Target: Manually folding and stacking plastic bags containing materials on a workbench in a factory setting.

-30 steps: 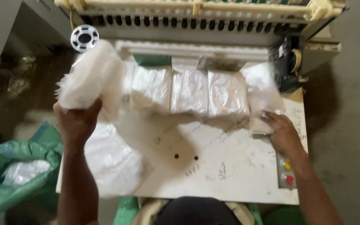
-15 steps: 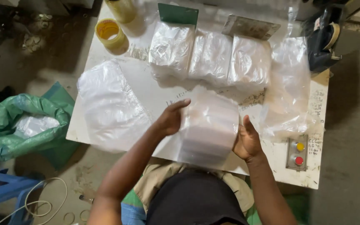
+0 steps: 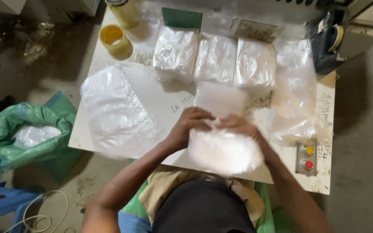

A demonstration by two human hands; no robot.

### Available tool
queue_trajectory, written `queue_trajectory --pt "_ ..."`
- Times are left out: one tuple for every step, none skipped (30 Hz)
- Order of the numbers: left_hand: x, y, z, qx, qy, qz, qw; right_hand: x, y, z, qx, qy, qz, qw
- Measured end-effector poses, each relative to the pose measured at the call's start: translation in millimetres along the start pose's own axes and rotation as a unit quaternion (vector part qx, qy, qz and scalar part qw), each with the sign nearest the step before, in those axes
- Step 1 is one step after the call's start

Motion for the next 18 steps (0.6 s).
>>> queue_trajectory --pt "14.9 -5.2 10.6 -0.011 0.044 0.046 0.998 7.3 -10.5 -11.4 -0.005 -0.043 0.008 0.999" --pt "36.2 -13.7 16.7 -0.018 0.096 0.092 0.991 22.0 -25.3 -21.2 -0.015 -0.094 0.014 0.995" --pt "48.0 -16.1 21.4 -0.014 0.100 0.092 0.991 48.6 -34.5 -39.5 -0.017 -0.099 0.013 0.995" --pt "58.6 -17.7 28.9 0.040 0.173 0.094 0.980 74.6 -39.3 -60.8 -0.043 -0.235 -0.152 0.959" --pt "69.2 -19.3 35.9 0.094 0.244 0.095 0.960 102.2 -45.2 -80.8 -0.067 -0.360 -0.309 0.877" --pt "76.1 -19.6 46.7 0.093 0.244 0.094 0.961 87.2 -51.0 -52.4 -0.067 -0.360 -0.308 0.878" --pt "84.2 -20.1 58.6 0.131 0.346 0.081 0.925 71.1 -56.6 -21.9 -0.012 -0.271 -0.291 0.917" --pt "94.7 -20.1 68.3 0.166 0.445 0.067 0.877 56.9 -65.1 9.4 0.040 -0.179 -0.272 0.945" --pt "84.4 -17.2 61.4 0.165 0.447 0.066 0.877 51.4 -63.2 11.5 0.038 -0.180 -0.272 0.945" --pt "73.1 -14.6 56.3 0.185 0.485 0.044 0.854 44.9 -62.6 16.6 0.274 -0.083 -0.189 0.939" --pt "61.6 -12.5 50.8 0.204 0.521 0.021 0.828 39.5 -63.1 21.0 0.491 0.019 -0.094 0.866" --pt "54.5 -13.6 54.9 0.204 0.520 0.026 0.829 34.7 -58.3 -1.3 0.492 0.017 -0.098 0.865" --pt "47.5 -14.9 58.7 0.200 0.522 0.027 0.829 29.9 -54.5 -23.4 0.475 0.044 -0.048 0.877" --pt "41.5 -18.2 60.9 0.198 0.524 0.027 0.828 27.5 -50.4 -44.0 0.457 0.068 0.004 0.887" --pt "33.0 -14.3 38.0 0.200 0.524 0.032 0.827 28.5 -50.8 -42.0 0.458 0.065 0.001 0.886" --pt "19.4 -4.2 20.2 0.196 0.528 -0.067 0.824 20.6 -46.3 -44.3 0.374 0.012 -0.001 0.927" --pt "6.2 6.4 1.7 0.192 0.526 -0.165 0.812 12.0 -42.2 -46.1 0.285 -0.041 -0.003 0.958" --pt "5.6 2.5 -9.6 0.190 0.519 -0.166 0.817 1.8 -46.7 -30.3 0.289 -0.034 -0.004 0.957"
Point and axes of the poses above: each hand's wrist, its own x-axis away from the middle knuckle, its own y-axis out of the back of the hand, z = x × y, the point moved 1 cm from there along -x, towards the middle knuckle, and after that the axes turned 4 degrees about z, right-handed, at the moved point
